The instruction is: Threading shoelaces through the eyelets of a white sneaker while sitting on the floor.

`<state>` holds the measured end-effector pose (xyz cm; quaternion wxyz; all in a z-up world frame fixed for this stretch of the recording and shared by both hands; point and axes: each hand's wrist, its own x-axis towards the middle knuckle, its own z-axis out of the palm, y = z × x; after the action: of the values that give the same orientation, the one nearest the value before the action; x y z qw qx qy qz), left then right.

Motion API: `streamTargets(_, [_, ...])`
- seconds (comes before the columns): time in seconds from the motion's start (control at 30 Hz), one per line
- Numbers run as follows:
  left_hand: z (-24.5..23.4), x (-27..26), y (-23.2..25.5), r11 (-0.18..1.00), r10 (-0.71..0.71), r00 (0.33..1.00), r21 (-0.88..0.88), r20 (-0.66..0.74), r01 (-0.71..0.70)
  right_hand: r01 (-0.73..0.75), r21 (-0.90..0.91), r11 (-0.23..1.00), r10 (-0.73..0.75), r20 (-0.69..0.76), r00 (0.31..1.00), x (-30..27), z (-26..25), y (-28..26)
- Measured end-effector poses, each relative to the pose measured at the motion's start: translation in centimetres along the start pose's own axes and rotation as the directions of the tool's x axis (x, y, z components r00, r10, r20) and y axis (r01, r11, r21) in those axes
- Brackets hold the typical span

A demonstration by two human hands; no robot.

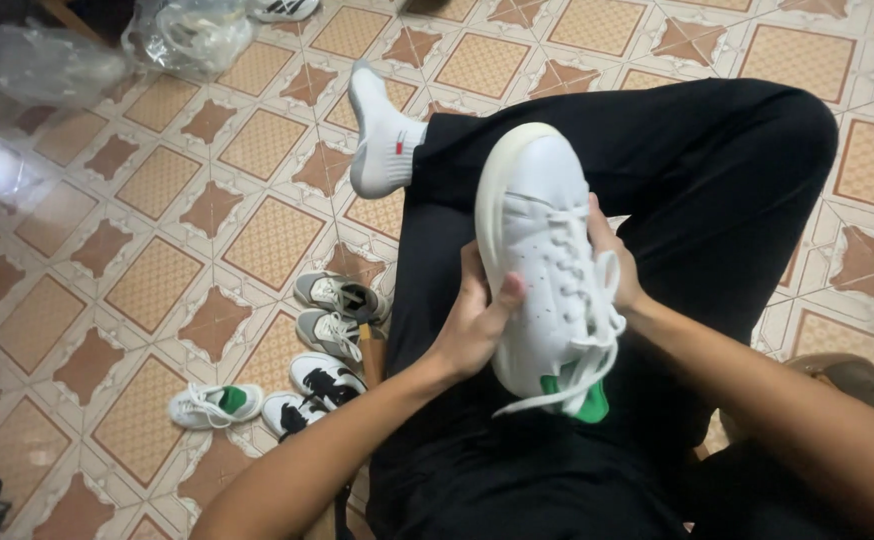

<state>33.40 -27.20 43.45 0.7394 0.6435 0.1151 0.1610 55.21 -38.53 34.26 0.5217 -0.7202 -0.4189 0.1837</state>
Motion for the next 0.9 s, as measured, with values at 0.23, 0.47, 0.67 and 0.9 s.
streamTargets(0.23, [1.6, -1.5, 5.0, 0.985, -0.097, 0.995, 0.146, 0.0, 0.096, -0.15, 0.1, 0.984, 0.149, 0.024, 0.989, -0.2, -1.0, -4.0])
streamTargets(0.47, [2.4, -2.0, 6.7, 0.991, -0.133, 0.99, -0.006, -0.044, 0.133, -0.357, 0.254, 0.899, 0.355, 0.057, 0.933, -0.7, -1.0, -8.8])
streamTargets(0.67, [1.8, -1.4, 6.8, 0.902, -0.197, 0.974, -0.41, -0.116, 0.134, -0.437, 0.408, 0.801, 0.447, 0.077, 0.891, 0.0, -0.5, -12.5])
streamTargets(0.9, [-2.5, 0.1, 4.3, 0.978, -0.005, 0.865, -0.182, -0.501, -0.1, -0.177, 0.209, 0.962, 0.141, 0.175, 0.974, -0.9, -2.1, -11.6])
